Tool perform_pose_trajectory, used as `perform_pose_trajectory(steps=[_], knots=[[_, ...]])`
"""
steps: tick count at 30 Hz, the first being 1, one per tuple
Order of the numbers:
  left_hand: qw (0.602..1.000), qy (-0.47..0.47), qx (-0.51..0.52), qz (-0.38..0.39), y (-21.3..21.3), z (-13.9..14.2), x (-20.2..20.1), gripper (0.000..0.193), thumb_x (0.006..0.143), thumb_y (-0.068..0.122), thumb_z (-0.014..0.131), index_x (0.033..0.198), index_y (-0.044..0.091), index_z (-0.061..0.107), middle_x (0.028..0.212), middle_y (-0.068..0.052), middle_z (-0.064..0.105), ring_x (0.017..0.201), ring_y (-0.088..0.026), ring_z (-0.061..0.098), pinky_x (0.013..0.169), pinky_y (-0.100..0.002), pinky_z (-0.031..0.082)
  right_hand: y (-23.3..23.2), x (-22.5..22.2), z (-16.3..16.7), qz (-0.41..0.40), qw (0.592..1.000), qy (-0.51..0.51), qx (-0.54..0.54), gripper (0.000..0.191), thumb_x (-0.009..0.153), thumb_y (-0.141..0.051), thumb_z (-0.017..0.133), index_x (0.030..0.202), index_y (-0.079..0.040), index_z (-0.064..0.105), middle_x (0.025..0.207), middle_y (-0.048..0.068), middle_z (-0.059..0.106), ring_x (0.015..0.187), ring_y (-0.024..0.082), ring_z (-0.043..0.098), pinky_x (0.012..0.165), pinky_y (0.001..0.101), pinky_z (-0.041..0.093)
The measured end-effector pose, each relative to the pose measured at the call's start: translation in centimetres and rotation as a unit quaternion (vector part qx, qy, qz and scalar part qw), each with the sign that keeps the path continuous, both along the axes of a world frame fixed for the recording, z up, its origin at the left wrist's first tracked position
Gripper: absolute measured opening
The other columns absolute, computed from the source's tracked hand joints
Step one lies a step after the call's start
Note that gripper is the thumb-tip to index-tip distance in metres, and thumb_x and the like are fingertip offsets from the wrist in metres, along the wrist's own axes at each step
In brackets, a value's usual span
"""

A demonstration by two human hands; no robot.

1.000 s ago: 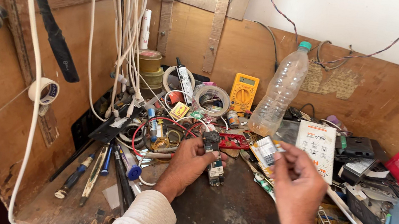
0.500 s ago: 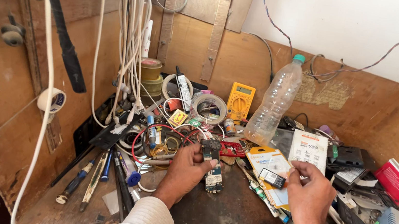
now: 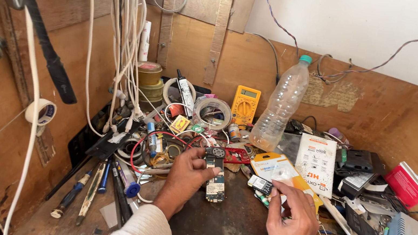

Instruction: The person sits at a cluttered electronics repair bench and uses multimeter probes to test a small circuit board, reading the meter display. They then handle a small mobile phone with a lit screen, press its parts, and finally place a small component into a plastic clamshell package on a card.

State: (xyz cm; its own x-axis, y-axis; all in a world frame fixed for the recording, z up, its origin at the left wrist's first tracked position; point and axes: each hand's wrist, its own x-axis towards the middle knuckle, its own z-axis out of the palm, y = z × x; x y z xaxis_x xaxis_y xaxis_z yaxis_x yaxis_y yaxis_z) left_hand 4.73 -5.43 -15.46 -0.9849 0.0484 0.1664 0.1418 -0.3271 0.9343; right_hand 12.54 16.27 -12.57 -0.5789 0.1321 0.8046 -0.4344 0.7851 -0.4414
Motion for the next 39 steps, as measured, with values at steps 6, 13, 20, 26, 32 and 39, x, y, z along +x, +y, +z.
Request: perform_pose_trajectory(steps=[6,13,20,26,32,39], knots=[[0.981,-0.014,-0.184,-0.057,-0.3,2.2,-0.4,0.050,0.081,0.006,0.078,0.129,0.002,0.064,0.091,-0.008,0.078,0.079,-0.011,0.073,0.068,-0.027,0.057,0.1,0.2,0.3,-0.012,1.000,-0.010,0.018,0.018,0.086,-0.003,0.072,0.104,-0.005,0.074,0.093,0.006,0.074,0.078,0.020,0.063,0.064,0.0322,0.052],[0.826,0.114,-0.552,-0.026,0.2,5.6,0.5,0.045,0.078,0.016,0.082,0.123,0.016,0.074,0.105,-0.015,0.076,0.102,-0.029,0.072,0.093,-0.042,0.055,0.6,0.2,0.3,-0.035,0.997,0.057,0.040,0.017,0.088,-0.002,0.072,0.104,-0.005,0.073,0.097,0.008,0.073,0.089,0.023,0.065,0.082,0.0378,0.051],[0.767,0.127,-0.628,0.047,2.2,6.9,1.4,0.018,0.086,0.019,0.076,0.102,0.010,0.076,0.107,-0.016,0.072,0.107,-0.035,0.067,0.094,-0.048,0.053,1.4,0.1,-0.2,-0.089,0.995,0.019,-0.049,0.020,0.089,-0.003,0.072,0.109,-0.004,0.073,0.099,0.007,0.073,0.091,0.023,0.062,0.075,0.0353,0.052],[0.796,0.162,-0.581,0.045,6.4,6.1,1.1,0.037,0.079,0.029,0.084,0.100,0.001,0.070,0.106,-0.021,0.071,0.106,-0.038,0.067,0.094,-0.048,0.054,1.9,0.0,-0.3,-0.131,0.989,0.031,-0.055,0.020,0.090,-0.004,0.072,0.110,-0.004,0.072,0.103,0.008,0.073,0.101,0.026,0.060,0.088,0.0398,0.048],[0.779,0.097,-0.618,0.024,8.4,6.6,0.7,0.057,0.070,0.035,0.094,0.107,0.000,0.070,0.111,-0.024,0.066,0.111,-0.039,0.063,0.095,-0.047,0.053,2.3,0.1,-0.1,-0.114,0.992,0.059,-0.005,0.019,0.087,-0.005,0.073,0.106,-0.006,0.072,0.104,0.010,0.072,0.107,0.030,0.059,0.099,0.0424,0.044],[0.861,0.096,-0.498,0.016,7.2,6.3,1.2,0.043,0.069,0.030,0.092,0.096,0.002,0.073,0.093,-0.017,0.076,0.094,-0.032,0.073,0.082,-0.045,0.056,4.7,-2.5,1.1,-0.087,0.987,-0.034,0.127,0.033,0.083,-0.008,0.074,0.116,-0.002,0.071,0.113,0.014,0.070,0.113,0.033,0.056,0.105,0.0472,0.038]])
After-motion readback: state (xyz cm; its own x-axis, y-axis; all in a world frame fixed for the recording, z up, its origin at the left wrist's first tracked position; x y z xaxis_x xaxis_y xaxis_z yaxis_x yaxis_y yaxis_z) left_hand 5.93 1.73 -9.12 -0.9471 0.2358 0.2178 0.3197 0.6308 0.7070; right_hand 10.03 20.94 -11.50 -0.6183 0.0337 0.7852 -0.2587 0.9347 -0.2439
